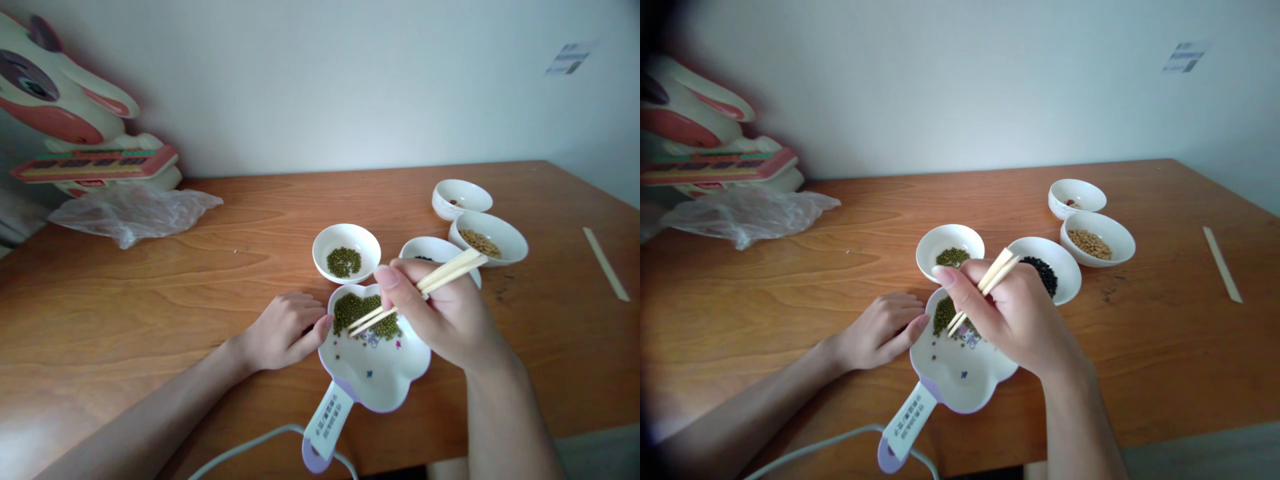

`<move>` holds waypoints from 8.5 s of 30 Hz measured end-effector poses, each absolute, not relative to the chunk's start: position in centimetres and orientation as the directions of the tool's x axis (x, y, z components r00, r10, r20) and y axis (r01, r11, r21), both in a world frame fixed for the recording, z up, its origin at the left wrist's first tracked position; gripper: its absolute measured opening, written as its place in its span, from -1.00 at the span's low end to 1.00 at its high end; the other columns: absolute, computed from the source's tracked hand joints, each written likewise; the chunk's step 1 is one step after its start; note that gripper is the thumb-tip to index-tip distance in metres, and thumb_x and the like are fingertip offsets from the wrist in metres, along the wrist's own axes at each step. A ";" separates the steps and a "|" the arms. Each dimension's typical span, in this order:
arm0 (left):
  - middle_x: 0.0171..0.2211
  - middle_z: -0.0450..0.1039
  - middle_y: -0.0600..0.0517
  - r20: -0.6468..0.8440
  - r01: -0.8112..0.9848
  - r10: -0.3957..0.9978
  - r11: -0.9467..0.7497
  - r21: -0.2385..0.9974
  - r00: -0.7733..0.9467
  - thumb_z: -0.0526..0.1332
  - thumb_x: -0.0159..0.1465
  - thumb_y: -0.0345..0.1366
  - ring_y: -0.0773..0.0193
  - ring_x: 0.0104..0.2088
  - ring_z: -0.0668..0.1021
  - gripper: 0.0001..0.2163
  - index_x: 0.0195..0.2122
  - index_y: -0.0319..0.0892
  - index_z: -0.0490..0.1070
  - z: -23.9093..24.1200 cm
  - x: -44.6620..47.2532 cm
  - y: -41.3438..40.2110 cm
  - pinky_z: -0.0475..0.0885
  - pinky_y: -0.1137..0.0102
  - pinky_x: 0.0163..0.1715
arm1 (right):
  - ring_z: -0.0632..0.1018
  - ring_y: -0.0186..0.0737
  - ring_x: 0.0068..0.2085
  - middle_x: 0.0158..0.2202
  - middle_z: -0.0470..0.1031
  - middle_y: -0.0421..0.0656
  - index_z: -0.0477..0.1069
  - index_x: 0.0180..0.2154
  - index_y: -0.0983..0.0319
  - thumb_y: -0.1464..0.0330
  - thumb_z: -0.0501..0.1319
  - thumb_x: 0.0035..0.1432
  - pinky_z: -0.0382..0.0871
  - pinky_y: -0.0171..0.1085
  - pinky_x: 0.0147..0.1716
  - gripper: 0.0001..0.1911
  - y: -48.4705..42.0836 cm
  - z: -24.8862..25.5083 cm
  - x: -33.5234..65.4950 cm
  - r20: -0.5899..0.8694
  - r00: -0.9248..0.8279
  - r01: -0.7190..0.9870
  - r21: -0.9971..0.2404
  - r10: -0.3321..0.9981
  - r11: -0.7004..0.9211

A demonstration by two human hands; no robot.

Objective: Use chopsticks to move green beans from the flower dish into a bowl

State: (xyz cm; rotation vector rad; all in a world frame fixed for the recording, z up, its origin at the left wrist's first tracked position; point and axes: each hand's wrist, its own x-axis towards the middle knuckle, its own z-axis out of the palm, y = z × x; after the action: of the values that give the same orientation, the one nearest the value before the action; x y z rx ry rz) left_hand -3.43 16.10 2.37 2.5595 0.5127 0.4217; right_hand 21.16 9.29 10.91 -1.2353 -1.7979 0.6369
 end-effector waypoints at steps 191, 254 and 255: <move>-0.46 0.46 0.01 0.284 0.249 0.410 -0.849 0.465 0.867 -0.05 0.59 -0.22 0.23 -0.42 0.50 -0.58 -0.42 -0.14 0.37 2.1 -3.5 16.2 0.35 0.30 -0.33 | 0.32 -0.24 -0.52 -0.56 0.30 -0.20 0.35 -0.46 0.15 -0.14 -0.30 0.48 0.10 -0.17 -0.51 -0.25 8.8 9.6 21.9 0.014 -0.269 0.460 -0.876 0.963 0.141; -0.46 0.42 0.04 0.254 0.256 0.405 -0.847 0.466 0.878 -0.06 0.59 -0.23 0.24 -0.42 0.46 -0.60 -0.42 -0.14 0.29 2.0 -3.5 16.3 0.28 0.26 -0.31 | 0.33 -0.21 -0.48 -0.51 0.31 -0.18 0.36 -0.41 0.14 -0.18 -0.37 0.44 0.15 -0.18 -0.50 -0.22 8.6 8.6 22.5 -0.089 -0.307 0.343 -0.939 0.948 0.023; -0.46 0.42 0.04 0.254 0.256 0.405 -0.848 0.465 0.878 -0.06 0.59 -0.22 0.24 -0.42 0.46 -0.60 -0.42 -0.14 0.29 2.0 -3.5 16.3 0.28 0.26 -0.32 | 0.33 -0.22 -0.49 -0.51 0.31 -0.19 0.35 -0.41 0.13 -0.19 -0.37 0.43 0.15 -0.18 -0.51 -0.22 8.6 8.5 22.4 -0.107 -0.311 0.328 -0.945 0.944 0.001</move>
State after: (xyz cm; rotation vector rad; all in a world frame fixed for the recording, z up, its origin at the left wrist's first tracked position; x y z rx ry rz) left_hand -3.45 16.32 2.04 2.6228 0.4846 0.4828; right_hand 22.40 8.59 8.51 -1.3207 -1.6841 1.3217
